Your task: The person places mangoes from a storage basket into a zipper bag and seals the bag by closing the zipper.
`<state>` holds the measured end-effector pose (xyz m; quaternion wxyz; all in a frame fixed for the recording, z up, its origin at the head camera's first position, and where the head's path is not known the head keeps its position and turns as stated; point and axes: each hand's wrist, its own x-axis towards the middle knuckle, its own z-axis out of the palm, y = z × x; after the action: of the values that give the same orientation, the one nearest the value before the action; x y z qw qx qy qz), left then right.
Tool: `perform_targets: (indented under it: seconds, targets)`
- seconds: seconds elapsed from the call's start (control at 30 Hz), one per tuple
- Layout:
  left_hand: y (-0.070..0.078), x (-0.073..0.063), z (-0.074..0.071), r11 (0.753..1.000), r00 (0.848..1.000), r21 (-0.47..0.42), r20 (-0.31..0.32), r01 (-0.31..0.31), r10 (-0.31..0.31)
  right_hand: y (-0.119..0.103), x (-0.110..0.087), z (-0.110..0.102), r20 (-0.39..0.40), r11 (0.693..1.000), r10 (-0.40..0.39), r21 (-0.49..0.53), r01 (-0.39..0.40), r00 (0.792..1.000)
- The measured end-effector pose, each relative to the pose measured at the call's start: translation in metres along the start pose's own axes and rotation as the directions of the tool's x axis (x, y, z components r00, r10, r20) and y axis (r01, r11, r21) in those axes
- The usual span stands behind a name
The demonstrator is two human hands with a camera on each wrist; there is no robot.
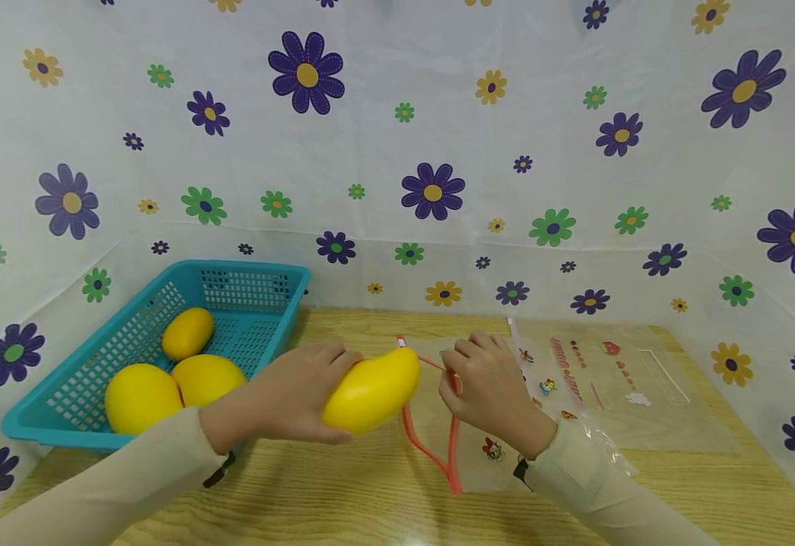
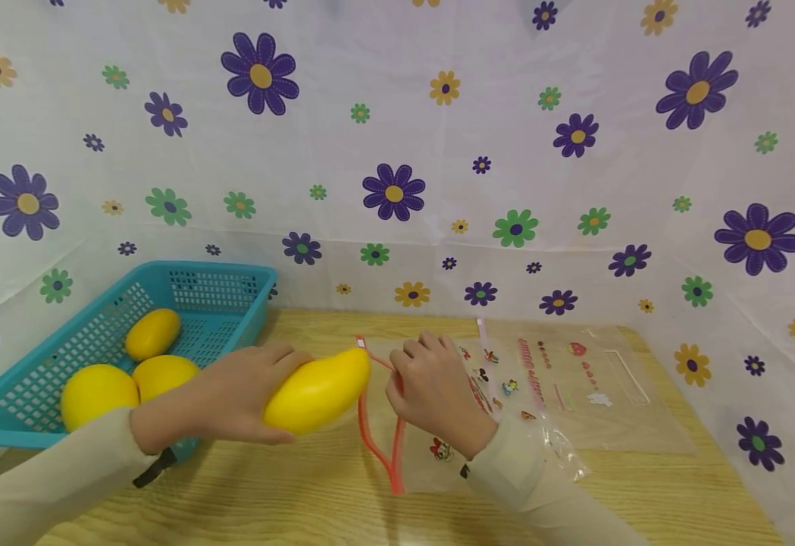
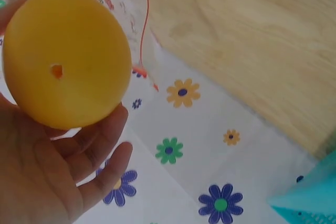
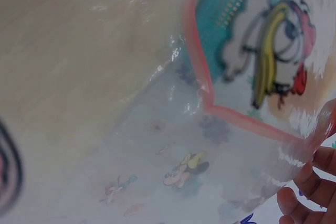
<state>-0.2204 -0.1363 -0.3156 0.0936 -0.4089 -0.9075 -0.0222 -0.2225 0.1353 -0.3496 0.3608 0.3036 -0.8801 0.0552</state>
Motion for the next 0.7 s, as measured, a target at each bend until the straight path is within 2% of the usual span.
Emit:
perform_targets:
  seconds: [0.2,0.43,0.57,0.7]
  targets:
    - [0.007,0.003,0.008,0.999,0.999,0.017,0.010,0.031,-0.031,0.000,0.000,-0.001,-0.005,1.000,-0.004,-0.002,0.004,1.000]
    - [0.017,0.006,0.024,0.997,0.997,-0.013,0.015,0.072,-0.071,-0.001,0.000,0.001,-0.011,1.000,-0.009,0.000,0.009,1.000]
    - [0.021,0.008,0.033,0.996,0.997,-0.028,0.006,0.081,-0.081,-0.001,0.000,0.001,-0.014,1.000,-0.013,0.000,0.013,1.000]
    - [0.025,0.011,0.038,0.997,0.998,-0.028,-0.017,0.065,-0.066,-0.002,0.000,0.001,-0.015,1.000,-0.018,0.000,0.018,1.000]
